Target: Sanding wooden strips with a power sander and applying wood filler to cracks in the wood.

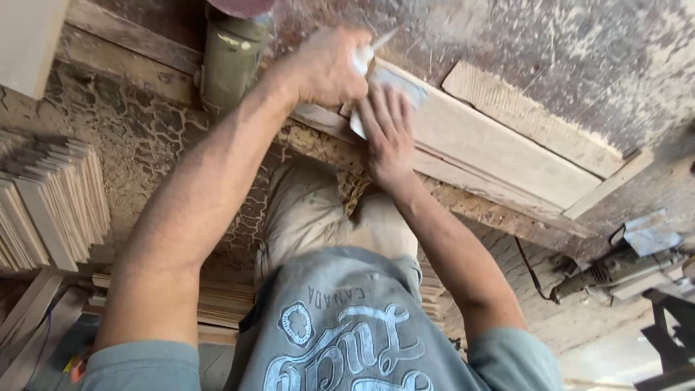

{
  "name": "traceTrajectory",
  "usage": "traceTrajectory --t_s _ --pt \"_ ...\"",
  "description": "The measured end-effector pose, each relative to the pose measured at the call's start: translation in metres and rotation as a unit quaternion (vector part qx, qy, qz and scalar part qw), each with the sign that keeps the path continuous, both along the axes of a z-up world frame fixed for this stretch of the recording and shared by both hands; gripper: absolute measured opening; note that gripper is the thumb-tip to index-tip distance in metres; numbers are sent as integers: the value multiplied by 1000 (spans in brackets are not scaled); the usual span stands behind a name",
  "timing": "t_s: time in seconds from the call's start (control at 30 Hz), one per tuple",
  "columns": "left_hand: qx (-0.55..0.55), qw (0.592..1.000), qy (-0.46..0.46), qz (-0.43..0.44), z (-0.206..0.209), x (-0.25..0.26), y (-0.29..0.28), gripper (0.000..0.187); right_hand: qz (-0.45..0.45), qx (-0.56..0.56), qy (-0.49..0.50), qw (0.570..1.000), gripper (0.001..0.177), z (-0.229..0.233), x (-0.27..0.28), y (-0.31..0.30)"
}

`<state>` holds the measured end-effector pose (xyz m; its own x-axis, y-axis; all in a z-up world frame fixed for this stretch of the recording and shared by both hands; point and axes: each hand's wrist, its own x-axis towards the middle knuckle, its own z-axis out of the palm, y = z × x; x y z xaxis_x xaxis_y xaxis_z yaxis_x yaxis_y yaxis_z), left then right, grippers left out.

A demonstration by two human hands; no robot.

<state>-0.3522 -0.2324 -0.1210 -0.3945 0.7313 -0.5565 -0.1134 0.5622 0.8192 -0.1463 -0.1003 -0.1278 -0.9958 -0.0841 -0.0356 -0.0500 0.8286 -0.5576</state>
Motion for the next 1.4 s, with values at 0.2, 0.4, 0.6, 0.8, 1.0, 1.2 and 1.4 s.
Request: traceTrajectory --t_s 0.2,0.4,0.6,0.8,1.0,1.2,1.4 --pt "-54 998 8 -17 7 -7 0 23 64 -2 -2 998 52 14 13 4" --pt "-37 999 -5 -21 2 -3 -2 24 13 30 -7 999 59 -10 -9 1" --pt "-61 997 -49 -14 5 -11 4 38 50 16 -30 998 53 0 13 -4" --pt "25 1000 -4 14 0 -5 0 30 16 17 -8 1000 49 -4 -3 -9" --pt "17 996 -51 77 24 11 -21 18 18 41 -42 998 53 17 16 11" --pt "11 972 16 234 63 53 -38 15 132 130 -60 981 48 30 -48 23" --pt "22 937 40 345 63 100 -48 30 309 282 -173 892 45 59 -82 12"
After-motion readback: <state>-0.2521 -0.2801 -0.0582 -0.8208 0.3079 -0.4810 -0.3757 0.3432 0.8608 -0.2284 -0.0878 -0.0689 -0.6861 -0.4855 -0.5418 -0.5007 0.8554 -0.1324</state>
